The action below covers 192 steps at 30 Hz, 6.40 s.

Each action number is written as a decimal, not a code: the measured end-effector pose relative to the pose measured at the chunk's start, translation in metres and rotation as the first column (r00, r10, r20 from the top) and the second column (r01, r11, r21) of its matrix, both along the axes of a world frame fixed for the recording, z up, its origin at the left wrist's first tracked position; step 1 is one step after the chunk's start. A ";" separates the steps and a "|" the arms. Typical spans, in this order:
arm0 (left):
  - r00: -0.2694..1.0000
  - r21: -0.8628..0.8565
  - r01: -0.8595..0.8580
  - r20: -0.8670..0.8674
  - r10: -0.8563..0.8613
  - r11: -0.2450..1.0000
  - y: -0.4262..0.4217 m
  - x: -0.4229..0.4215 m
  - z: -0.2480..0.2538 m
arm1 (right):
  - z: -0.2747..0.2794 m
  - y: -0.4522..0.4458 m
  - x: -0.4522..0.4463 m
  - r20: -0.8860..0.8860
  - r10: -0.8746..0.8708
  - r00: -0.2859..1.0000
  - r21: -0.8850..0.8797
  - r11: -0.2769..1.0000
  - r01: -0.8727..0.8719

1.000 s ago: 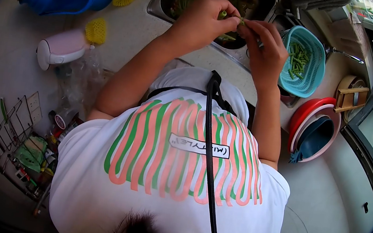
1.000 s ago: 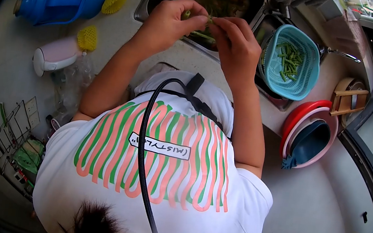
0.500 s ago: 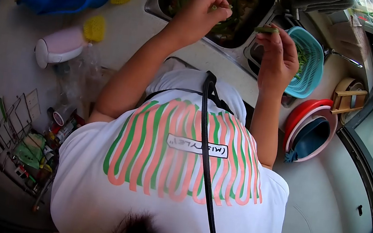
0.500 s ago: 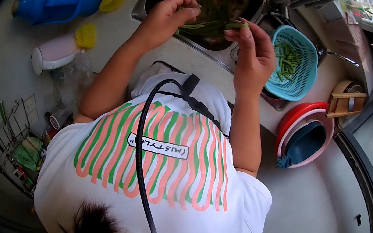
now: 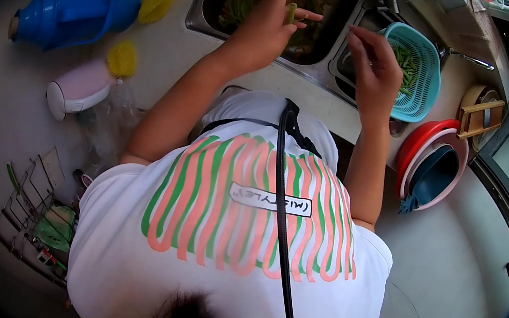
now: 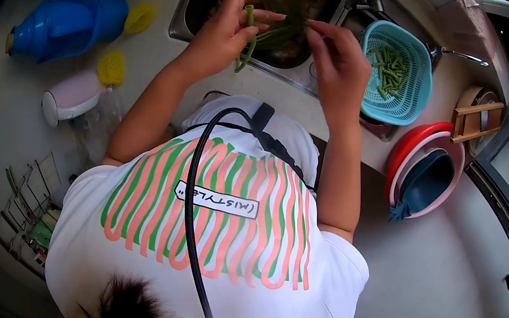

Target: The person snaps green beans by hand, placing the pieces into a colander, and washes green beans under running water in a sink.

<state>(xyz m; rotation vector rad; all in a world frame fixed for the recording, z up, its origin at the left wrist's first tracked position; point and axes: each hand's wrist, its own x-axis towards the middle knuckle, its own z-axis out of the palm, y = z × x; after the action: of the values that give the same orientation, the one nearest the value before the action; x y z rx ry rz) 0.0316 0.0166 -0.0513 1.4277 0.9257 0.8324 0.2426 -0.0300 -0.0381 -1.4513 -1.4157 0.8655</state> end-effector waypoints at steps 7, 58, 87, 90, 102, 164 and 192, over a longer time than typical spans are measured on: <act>0.979 0.311 0.026 -0.199 0.038 0.950 0.002 -0.003 0.009 | 0.016 0.032 -0.049 0.182 0.257 0.949 0.091 0.957 -0.276; 0.999 -0.137 0.030 -0.014 -0.032 0.990 0.009 -0.020 0.023 | 0.005 -0.005 -0.040 -0.272 0.010 0.962 0.030 1.000 -0.002; 0.930 0.224 -0.060 -0.343 0.136 0.973 -0.001 -0.013 -0.005 | 0.009 -0.007 -0.028 -0.476 0.024 0.879 0.118 0.992 0.037; 0.955 0.036 -0.026 -0.295 0.035 0.999 0.005 -0.017 -0.002 | 0.004 -0.012 -0.012 -0.510 -0.079 0.857 0.110 0.982 0.157; 0.988 -0.013 0.150 0.035 -0.149 0.989 0.002 -0.015 0.006 | 0.003 -0.019 0.034 -0.102 -0.419 0.902 0.062 0.903 0.426; 0.973 -0.107 -0.127 0.179 0.145 0.986 -0.001 -0.006 0.018 | -0.002 -0.008 -0.059 -0.178 -0.151 0.973 0.139 0.974 0.176; 0.988 0.025 -0.041 -0.150 0.044 0.999 -0.001 -0.021 0.035 | 0.014 0.006 -0.038 0.340 0.004 0.941 0.325 0.938 -0.122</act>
<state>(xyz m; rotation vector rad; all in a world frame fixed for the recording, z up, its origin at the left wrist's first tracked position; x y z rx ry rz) 0.0108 0.0154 -0.0167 1.5104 1.0678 0.7756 0.2046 -0.0242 -0.0242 -1.3263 -1.7752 0.3880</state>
